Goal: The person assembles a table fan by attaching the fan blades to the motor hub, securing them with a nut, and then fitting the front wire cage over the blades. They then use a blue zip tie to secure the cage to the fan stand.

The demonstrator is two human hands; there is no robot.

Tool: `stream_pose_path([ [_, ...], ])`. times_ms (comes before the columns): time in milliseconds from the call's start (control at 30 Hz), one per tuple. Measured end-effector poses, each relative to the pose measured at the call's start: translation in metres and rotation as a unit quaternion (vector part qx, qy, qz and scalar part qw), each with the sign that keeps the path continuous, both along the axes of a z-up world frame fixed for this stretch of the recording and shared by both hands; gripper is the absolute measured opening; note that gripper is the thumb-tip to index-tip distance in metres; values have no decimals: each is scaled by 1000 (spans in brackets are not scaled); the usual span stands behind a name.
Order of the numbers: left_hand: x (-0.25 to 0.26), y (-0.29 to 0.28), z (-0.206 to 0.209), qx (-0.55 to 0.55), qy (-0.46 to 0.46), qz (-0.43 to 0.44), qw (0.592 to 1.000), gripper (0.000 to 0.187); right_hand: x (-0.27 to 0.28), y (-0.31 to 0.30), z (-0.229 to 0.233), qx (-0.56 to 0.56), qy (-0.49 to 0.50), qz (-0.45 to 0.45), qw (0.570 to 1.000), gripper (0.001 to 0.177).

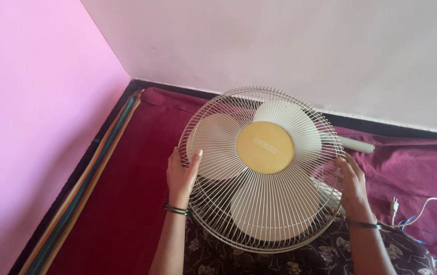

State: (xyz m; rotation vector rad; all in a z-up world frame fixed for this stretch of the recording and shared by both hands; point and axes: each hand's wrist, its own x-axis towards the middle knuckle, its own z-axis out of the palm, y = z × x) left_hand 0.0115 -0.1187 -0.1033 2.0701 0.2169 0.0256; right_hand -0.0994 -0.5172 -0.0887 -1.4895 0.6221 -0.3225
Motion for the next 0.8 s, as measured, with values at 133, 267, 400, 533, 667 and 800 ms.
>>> stream_pose_path([
  [133,-2,0,1,-14,13,8,1000,113,-2,4,5,-30,0,10,999,56],
  [267,-1,1,-3,-5,-20,1,1000,109,-2,6,7,-11,10,-3,1000,57],
  [400,-5,-2,-3,-37,-63,3,997,106,-6,5,7,-30,-25,11,999,57],
  [533,-11,-3,8,-58,-42,3,997,102,-5,5,4,-21,-2,-7,1000,60],
  [667,-14,-5,18,-94,-2,0,996,98,-4,4,3,-80,0,6,997,61],
  [800,-11,1,15,-109,0,-20,994,96,-3,0,-1,-9,13,0,1000,64],
])
